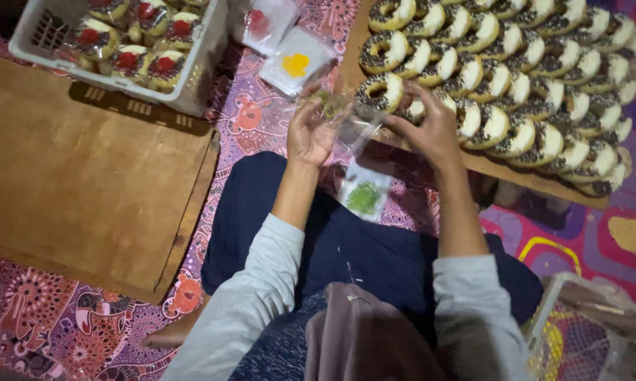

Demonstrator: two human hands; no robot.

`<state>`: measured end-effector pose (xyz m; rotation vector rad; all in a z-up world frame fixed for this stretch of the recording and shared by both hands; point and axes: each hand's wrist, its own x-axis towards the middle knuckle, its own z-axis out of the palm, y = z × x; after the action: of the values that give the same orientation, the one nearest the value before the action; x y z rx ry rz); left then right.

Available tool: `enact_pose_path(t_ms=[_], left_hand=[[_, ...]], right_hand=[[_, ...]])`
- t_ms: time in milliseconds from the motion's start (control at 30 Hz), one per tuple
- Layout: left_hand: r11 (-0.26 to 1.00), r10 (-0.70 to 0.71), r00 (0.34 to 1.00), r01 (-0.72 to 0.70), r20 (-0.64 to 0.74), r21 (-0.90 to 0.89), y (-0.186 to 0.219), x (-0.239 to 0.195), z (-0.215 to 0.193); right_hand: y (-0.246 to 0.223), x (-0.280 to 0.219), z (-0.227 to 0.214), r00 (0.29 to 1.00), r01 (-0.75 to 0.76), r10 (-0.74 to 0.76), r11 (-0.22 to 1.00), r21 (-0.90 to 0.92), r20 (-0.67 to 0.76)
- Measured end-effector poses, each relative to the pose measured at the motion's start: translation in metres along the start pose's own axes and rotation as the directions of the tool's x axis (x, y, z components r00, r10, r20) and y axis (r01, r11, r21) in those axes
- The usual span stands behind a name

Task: The person sits on the floor and repeatedly picks up donuts from a wooden board, places them into small clear plastic bags, and sets the packaged donuts aside. The person handles the donuts by hand and works continuously through the clip.

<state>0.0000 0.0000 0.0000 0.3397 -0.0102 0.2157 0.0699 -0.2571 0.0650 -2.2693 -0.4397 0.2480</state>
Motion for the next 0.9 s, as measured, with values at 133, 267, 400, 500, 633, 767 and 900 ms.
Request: enact_pose_path(t_ms=[133,267,400,500,633,767,900], left_hand=[[0.959,-0.093,0.983,0.045,-0.159,-0.279,0.019,0.008,0.011],[0.905,-0.119,0.97,0.018,-0.213,-0.426,0.025,0.005,0.025],[0.893,-0.055,0.979,-0.04,-0.197,-0.448,0.028,0.01,0.028],[0.821,-0.087,0.963,-0.076,-0.256,-0.566,0.024,0.014,0.028],[0.933,0.124,0.973,-0.18,-0.194,-0.311,-0.01,0.002,0.035],[0.958,0.259,0.964,-0.265,-0.067,-0.113,-0.032,0.001,0.062],[0.971,0.201,0.979,-0.205,-0.042,-0.122,-0.025,-0.017,0.071]], right_hand=[[-0.021,0.05,0.005,0.998,0.054,-0.064,0.884,-0.465,-0.006],[-0.028,0.048,0.014,0.996,0.044,-0.077,0.836,-0.546,-0.037],[-0.049,0.014,0.011,0.974,0.08,-0.165,0.894,-0.44,-0.158],[-0.079,-0.058,0.006,0.969,0.117,-0.072,0.976,0.185,-0.236],[-0.118,-0.086,0.029,0.93,0.188,-0.105,0.959,0.212,-0.351],[-0.135,-0.086,0.041,0.786,0.294,-0.314,0.948,-0.125,-0.533],[-0.133,-0.103,0.047,0.837,0.304,-0.216,0.948,0.098,-0.503]])
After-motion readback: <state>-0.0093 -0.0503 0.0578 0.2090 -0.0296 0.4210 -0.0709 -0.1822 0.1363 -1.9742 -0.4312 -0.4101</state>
